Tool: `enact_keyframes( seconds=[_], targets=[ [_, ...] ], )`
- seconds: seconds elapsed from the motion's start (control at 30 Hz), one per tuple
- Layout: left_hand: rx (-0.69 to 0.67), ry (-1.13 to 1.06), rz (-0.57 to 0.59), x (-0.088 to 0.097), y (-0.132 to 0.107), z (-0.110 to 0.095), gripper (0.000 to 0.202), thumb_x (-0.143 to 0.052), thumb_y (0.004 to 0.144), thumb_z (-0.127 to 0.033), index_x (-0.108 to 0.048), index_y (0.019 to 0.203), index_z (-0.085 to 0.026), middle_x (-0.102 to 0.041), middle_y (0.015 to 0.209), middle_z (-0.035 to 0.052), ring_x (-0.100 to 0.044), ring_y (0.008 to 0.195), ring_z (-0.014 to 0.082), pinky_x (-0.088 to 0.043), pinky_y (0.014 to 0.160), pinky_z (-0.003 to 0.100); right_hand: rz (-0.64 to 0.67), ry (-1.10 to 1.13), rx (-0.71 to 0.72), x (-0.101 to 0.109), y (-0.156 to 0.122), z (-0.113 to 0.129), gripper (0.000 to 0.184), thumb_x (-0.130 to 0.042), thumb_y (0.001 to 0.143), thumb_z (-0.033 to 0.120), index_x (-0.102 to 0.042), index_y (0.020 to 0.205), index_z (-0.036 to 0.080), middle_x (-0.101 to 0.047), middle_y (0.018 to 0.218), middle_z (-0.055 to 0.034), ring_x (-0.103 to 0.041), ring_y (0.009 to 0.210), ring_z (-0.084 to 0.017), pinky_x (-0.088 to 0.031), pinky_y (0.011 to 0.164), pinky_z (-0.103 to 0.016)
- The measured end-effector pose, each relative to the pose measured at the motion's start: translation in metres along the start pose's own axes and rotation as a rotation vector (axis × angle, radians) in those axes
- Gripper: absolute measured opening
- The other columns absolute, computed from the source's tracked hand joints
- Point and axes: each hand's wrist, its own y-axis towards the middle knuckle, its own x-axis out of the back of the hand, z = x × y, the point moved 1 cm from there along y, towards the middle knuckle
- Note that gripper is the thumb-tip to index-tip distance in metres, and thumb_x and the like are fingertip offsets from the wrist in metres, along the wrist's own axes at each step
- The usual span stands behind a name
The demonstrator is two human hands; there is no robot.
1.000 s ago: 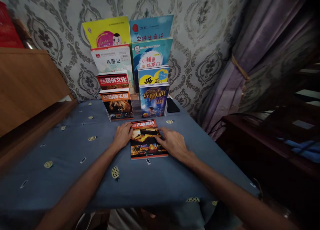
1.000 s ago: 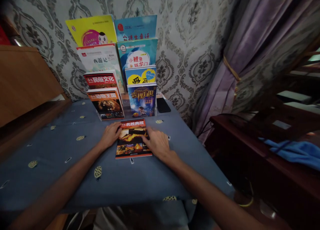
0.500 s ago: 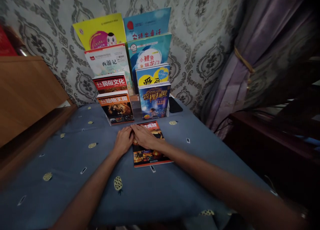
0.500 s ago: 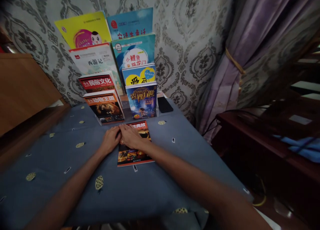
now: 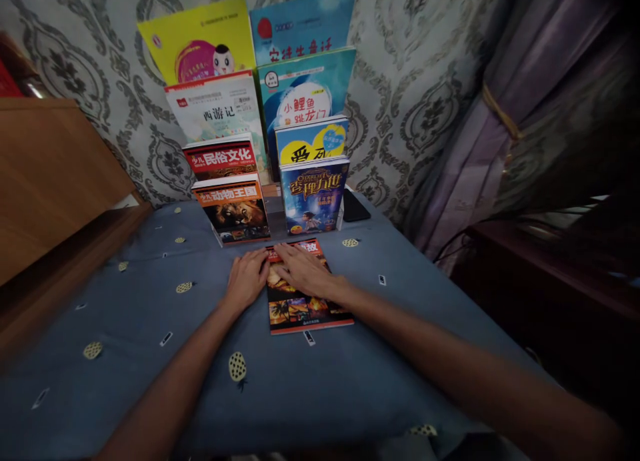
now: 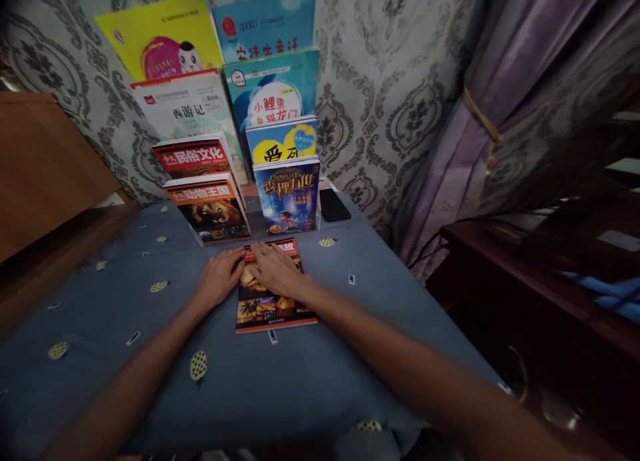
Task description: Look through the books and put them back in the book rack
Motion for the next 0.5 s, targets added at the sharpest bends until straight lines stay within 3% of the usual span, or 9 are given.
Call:
enact_keyframes(
  seconds=[0.2,0.33,0.5],
  targets=[
    [0.016,-0.056,0.005,0.0,0.0,0.001,0.03,-0.05,0.096,-0.021,-0.068,0.12,-0.021,-0.065,0.136,0.0104,-0.061,0.123,0.0282,-0.046,0.1,0.045,-0.057,0.018,-0.114,0.019,-0.024,-0.041,0.05,-0.054,0.097,0.035,-0.051,0.142,0.013,-0.054,0.147,-0.0206,-0.047,0.14,-0.033,-0.033,0.118,-0.056],
    [0.016,-0.058,0.007,-0.001,0.0,0.002,0.03,-0.049,0.097,-0.022,-0.068,0.119,-0.022,-0.065,0.137,0.0108,-0.06,0.123,0.0288,-0.046,0.101,0.046,-0.03,0.122,-0.119,0.029,-0.033,-0.069,0.046,-0.049,0.099,0.031,-0.053,0.142,0.018,-0.057,0.146,-0.0136,-0.051,0.138,-0.03,-0.035,0.118,-0.055],
    [0.014,-0.05,0.011,-0.001,0.0,0.002,0.031,-0.047,0.097,-0.022,-0.067,0.121,-0.02,-0.065,0.135,0.012,-0.06,0.123,0.0298,-0.046,0.101,0.047,-0.004,0.295,-0.162,0.036,-0.032,-0.084,0.044,-0.041,0.101,0.028,-0.055,0.142,0.022,-0.06,0.144,-0.009,-0.056,0.132,-0.027,-0.042,0.114,-0.051]
  ],
)
